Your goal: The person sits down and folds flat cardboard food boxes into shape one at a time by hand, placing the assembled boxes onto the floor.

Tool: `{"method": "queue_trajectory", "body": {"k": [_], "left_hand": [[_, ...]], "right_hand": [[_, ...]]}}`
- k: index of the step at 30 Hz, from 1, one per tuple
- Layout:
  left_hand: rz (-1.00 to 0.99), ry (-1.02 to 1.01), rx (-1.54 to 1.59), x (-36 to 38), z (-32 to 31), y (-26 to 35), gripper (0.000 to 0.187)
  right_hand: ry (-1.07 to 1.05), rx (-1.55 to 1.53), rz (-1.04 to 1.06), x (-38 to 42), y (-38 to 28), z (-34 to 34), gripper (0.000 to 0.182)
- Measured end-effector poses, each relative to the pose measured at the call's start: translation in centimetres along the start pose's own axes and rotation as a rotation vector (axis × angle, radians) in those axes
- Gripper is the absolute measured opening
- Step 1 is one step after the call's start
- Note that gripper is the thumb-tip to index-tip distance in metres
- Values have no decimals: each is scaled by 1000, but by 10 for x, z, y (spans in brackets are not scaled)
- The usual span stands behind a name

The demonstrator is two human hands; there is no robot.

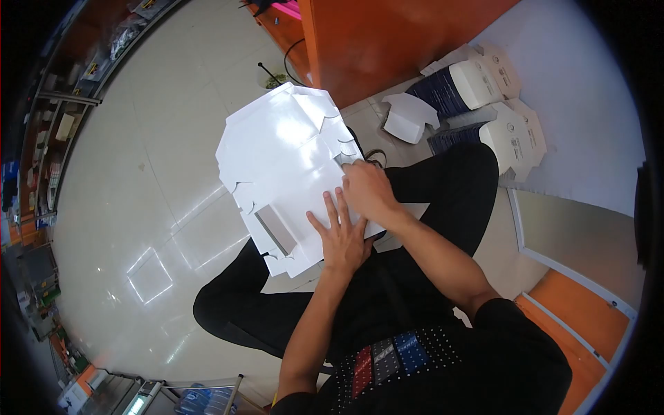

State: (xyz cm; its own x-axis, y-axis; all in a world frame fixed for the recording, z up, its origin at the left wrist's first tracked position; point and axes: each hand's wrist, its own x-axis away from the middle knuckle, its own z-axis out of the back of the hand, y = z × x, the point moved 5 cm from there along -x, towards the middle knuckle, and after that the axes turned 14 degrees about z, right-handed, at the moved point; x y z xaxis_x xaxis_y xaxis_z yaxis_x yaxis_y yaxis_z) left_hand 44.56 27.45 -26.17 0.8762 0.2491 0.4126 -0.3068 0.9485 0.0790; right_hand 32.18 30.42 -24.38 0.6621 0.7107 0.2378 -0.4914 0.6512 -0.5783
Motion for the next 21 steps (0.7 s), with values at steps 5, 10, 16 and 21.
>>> {"method": "queue_trajectory", "body": {"k": [5, 10, 16, 21], "left_hand": [[45, 28, 182, -2, -32, -5, 80], [-17, 78, 347, -5, -42, -7, 72], [-72, 120, 456, -3, -38, -11, 70], [156, 149, 370, 24, -33, -15, 91]], "right_hand": [[72, 142, 18, 13, -28, -29, 60], [-3, 281, -17, 8, -56, -38, 79], [11, 570, -5, 2, -50, -75, 73], [-4, 281, 40, 19, -45, -51, 67]]}}
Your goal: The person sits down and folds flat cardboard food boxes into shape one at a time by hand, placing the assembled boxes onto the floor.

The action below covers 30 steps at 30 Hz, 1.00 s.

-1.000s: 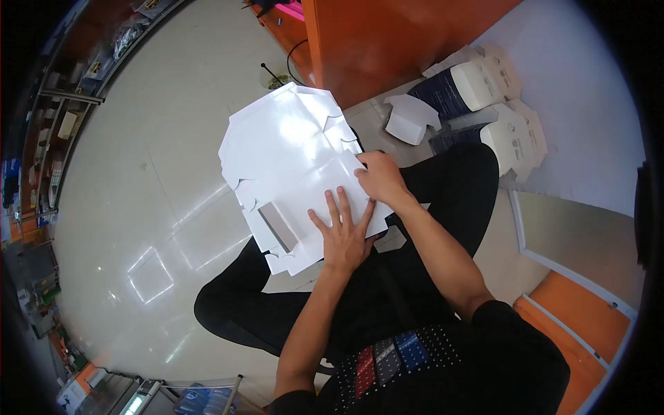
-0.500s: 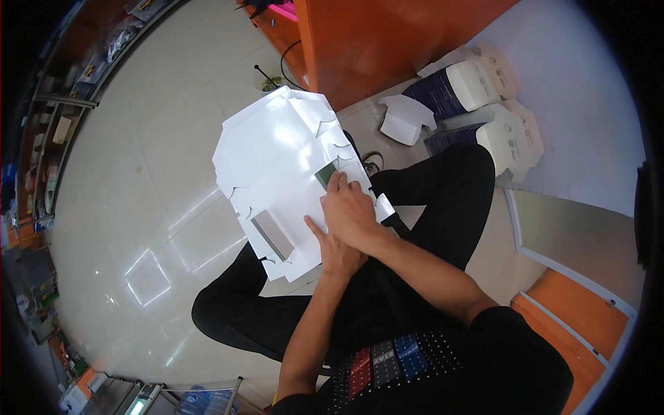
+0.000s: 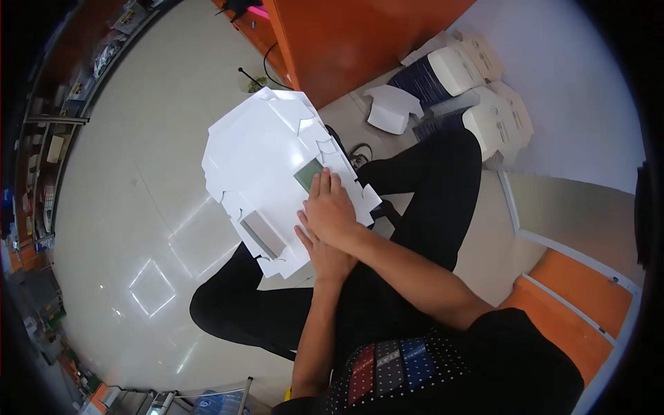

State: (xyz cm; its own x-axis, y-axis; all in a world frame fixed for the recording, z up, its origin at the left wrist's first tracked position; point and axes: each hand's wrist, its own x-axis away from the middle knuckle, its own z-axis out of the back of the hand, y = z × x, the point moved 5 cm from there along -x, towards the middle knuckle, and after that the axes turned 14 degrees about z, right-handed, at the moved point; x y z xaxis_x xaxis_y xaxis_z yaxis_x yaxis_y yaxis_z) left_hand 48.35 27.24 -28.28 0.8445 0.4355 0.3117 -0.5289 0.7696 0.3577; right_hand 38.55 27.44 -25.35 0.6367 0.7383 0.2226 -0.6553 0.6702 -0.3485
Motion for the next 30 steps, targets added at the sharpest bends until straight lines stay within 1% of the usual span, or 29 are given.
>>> {"method": "queue_trajectory", "body": {"k": [2, 3, 6, 7, 10, 13, 16, 17, 19, 20, 21, 23, 24, 25, 28, 30], "left_hand": [[26, 4, -47, -1, -1, -1, 98], [42, 12, -66, -5, -2, 0, 103], [23, 50, -140, -2, 4, 4, 103], [37, 11, -115, -3, 12, 8, 104], [21, 23, -118, -4, 11, 6, 102], [-11, 11, -140, -4, 9, 2, 101], [-53, 62, -156, -3, 7, -1, 101], [-43, 63, -158, -1, 8, -2, 100], [-22, 54, -156, -2, 9, 1, 99], [-37, 82, -137, -4, 8, 1, 99], [-42, 98, -117, -3, 6, -2, 99], [-25, 109, -102, -1, 5, -4, 99], [-16, 70, -119, 9, 1, -9, 99], [-15, 57, -134, 7, 1, -9, 99], [-56, 104, -138, -4, 1, -8, 101], [-44, 70, -181, -6, 6, -5, 101]], "right_hand": [[34, -137, 54, 7, 16, -7, 73], [10, -186, 60, 14, 24, -8, 65], [11, -141, 228, 38, 41, -3, 61], [-22, -170, 216, 43, 44, -3, 59], [-95, 92, 351, 43, 44, -1, 59], [-140, 278, 370, 44, 37, -13, 61], [-47, 108, 301, 46, 39, -15, 63], [-80, 89, 290, 48, 41, -12, 65], [-72, 75, 320, 53, 45, -8, 65], [-84, 60, 339, 57, 47, -11, 64], [-37, 142, 391, 61, 48, -16, 63], [-106, 160, 379, 55, 50, -12, 63], [-137, 161, 374, 56, 45, -14, 62], [-95, 210, 406, 58, 43, -13, 63], [-28, 126, 394, 58, 46, -8, 63], [-11, 104, 411, 39, 48, -1, 63]]}}
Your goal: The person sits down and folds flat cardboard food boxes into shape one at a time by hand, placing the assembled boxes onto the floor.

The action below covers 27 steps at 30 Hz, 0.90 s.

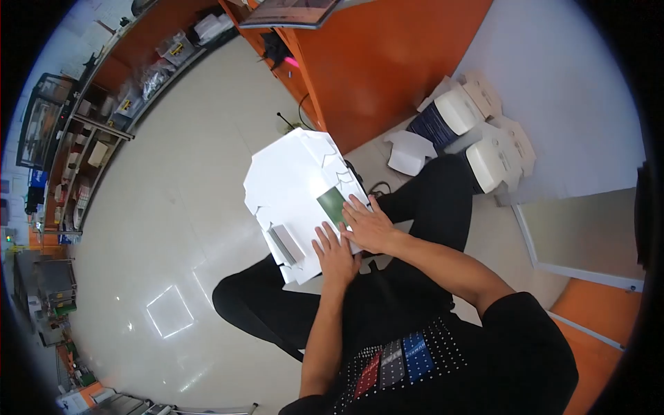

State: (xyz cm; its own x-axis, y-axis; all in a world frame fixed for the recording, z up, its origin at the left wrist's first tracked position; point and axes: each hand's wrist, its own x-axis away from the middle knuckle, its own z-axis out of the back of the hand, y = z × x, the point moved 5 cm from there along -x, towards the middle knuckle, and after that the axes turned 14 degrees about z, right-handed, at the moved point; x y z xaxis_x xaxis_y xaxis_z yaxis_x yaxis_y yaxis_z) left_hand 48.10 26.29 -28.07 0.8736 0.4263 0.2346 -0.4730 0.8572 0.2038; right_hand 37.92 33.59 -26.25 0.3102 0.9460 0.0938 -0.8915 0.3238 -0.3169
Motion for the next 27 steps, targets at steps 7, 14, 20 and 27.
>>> {"method": "queue_trajectory", "body": {"k": [7, 14, 20, 27], "left_hand": [[-13, -40, -22, -2, 10, 3, 99], [1, -78, -20, -5, 17, 2, 98], [30, -19, 68, 0, 9, 0, 90], [25, -87, 168, 0, 22, -4, 92]], "right_hand": [[-29, 111, -11, -23, -3, -5, 65], [68, 26, -75, -62, 5, -9, 69], [-29, -140, -113, -19, -9, -4, 68], [-49, -317, -115, 32, -14, 6, 62]]}}
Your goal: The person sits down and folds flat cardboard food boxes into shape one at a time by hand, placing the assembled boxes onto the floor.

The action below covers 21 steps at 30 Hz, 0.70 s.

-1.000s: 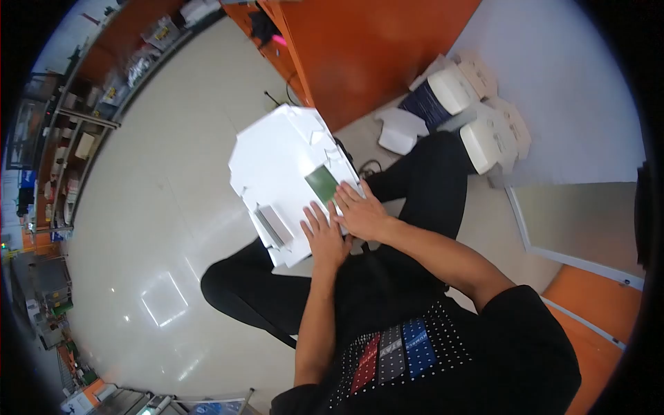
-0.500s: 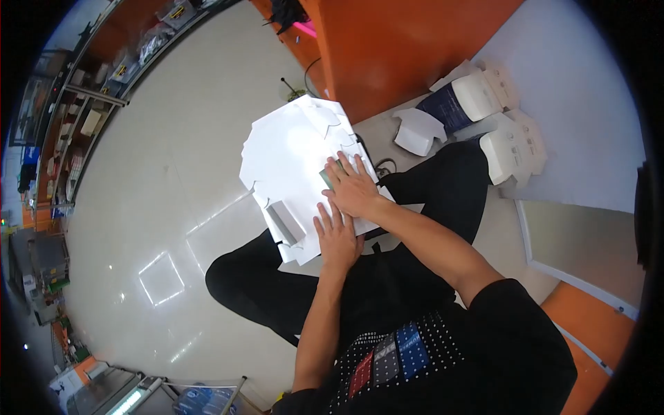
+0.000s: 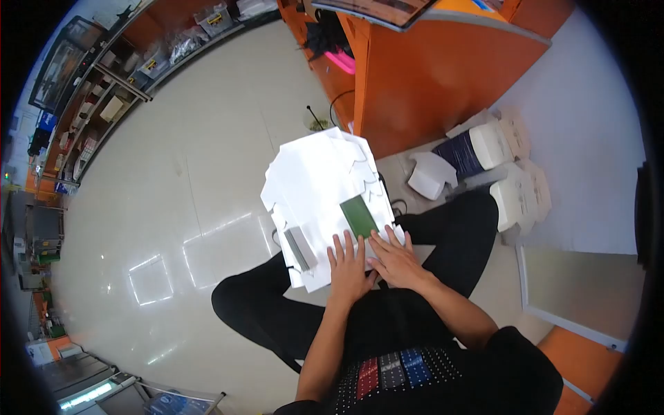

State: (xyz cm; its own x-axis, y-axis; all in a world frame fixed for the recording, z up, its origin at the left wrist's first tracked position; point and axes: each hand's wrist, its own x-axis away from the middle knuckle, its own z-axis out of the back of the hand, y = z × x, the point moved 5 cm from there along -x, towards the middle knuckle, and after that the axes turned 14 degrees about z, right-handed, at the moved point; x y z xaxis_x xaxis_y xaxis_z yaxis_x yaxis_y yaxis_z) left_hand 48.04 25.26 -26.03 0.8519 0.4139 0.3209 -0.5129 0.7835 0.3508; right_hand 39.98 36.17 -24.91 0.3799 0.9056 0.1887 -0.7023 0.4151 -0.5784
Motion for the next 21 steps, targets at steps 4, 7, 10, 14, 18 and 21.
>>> {"method": "queue_trajectory", "body": {"k": [4, 7, 10, 14, 18, 21], "left_hand": [[1, 189, 351, -2, 12, -6, 86], [14, 317, 480, -11, 16, -6, 83], [108, 322, 139, -20, 4, -10, 81], [139, 270, 4, -23, -7, -13, 82], [145, 297, -7, -24, -11, -15, 79], [141, 293, -26, -24, -11, -13, 79]], "right_hand": [[343, -168, -16, -16, 8, 26, 58], [613, -171, 91, -54, 4, 57, 53], [467, 74, 200, -121, -5, 75, 61], [145, 304, 294, -230, 12, 59, 74], [-168, 304, 224, -277, 2, 72, 82], [-170, 422, 230, -280, -5, 77, 89]]}}
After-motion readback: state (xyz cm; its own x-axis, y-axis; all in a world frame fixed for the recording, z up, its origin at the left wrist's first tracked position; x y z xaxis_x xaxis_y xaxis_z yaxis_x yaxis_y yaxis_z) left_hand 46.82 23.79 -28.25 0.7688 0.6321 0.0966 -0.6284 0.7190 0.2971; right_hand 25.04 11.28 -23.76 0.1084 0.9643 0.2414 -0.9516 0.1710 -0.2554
